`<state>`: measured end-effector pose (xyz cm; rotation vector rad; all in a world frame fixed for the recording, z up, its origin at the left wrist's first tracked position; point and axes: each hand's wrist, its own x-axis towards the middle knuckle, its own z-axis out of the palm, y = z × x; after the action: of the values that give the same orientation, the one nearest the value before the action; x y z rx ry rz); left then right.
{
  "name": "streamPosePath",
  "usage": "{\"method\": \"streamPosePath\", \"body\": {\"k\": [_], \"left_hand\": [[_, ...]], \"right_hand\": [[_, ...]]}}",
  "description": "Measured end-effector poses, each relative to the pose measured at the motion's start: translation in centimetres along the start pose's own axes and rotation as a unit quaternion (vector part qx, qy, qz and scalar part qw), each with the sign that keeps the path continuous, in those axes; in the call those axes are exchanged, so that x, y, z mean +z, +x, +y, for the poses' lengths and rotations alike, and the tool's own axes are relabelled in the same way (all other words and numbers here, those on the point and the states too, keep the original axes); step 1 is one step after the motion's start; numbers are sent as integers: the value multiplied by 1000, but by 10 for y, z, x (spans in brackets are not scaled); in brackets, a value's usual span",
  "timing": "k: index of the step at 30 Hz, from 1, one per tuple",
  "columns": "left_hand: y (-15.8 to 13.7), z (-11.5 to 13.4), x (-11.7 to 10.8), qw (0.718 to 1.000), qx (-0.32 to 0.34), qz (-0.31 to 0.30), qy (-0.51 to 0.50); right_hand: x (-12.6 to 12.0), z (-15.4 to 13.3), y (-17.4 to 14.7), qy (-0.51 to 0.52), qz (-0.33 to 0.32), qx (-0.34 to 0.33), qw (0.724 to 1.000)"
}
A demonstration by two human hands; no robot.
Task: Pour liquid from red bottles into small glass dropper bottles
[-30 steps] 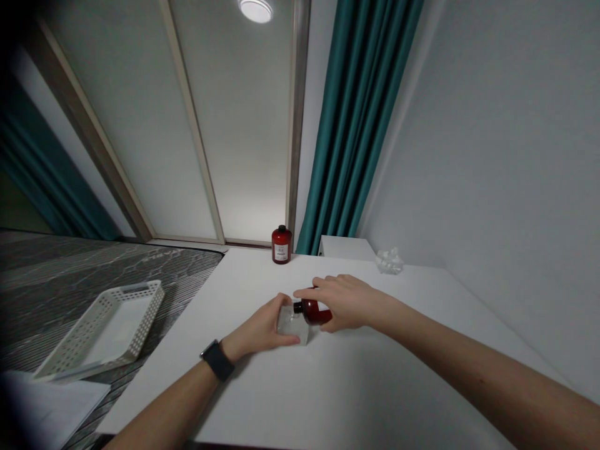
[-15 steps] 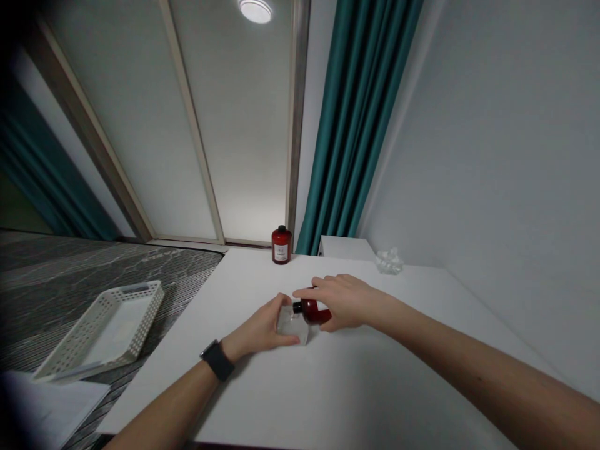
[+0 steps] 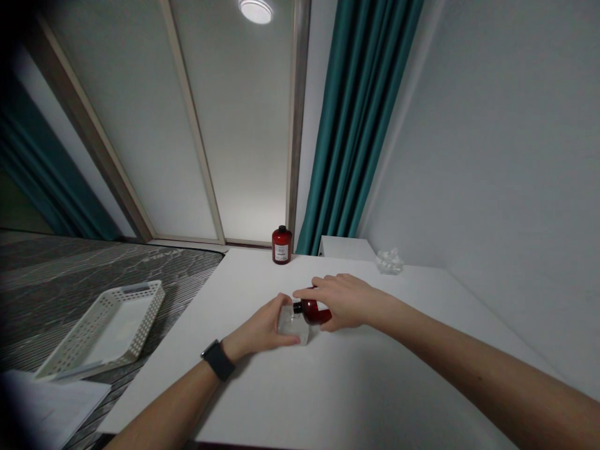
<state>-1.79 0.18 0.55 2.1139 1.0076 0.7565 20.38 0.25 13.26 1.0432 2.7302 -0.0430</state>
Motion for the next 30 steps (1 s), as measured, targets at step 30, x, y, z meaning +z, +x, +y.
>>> {"method": "streamPosePath", "body": {"k": [30], "left_hand": [[0, -3, 1, 1000, 11, 2, 0]], "right_hand": [[-1, 0, -1, 5, -11, 18, 1000]]}}
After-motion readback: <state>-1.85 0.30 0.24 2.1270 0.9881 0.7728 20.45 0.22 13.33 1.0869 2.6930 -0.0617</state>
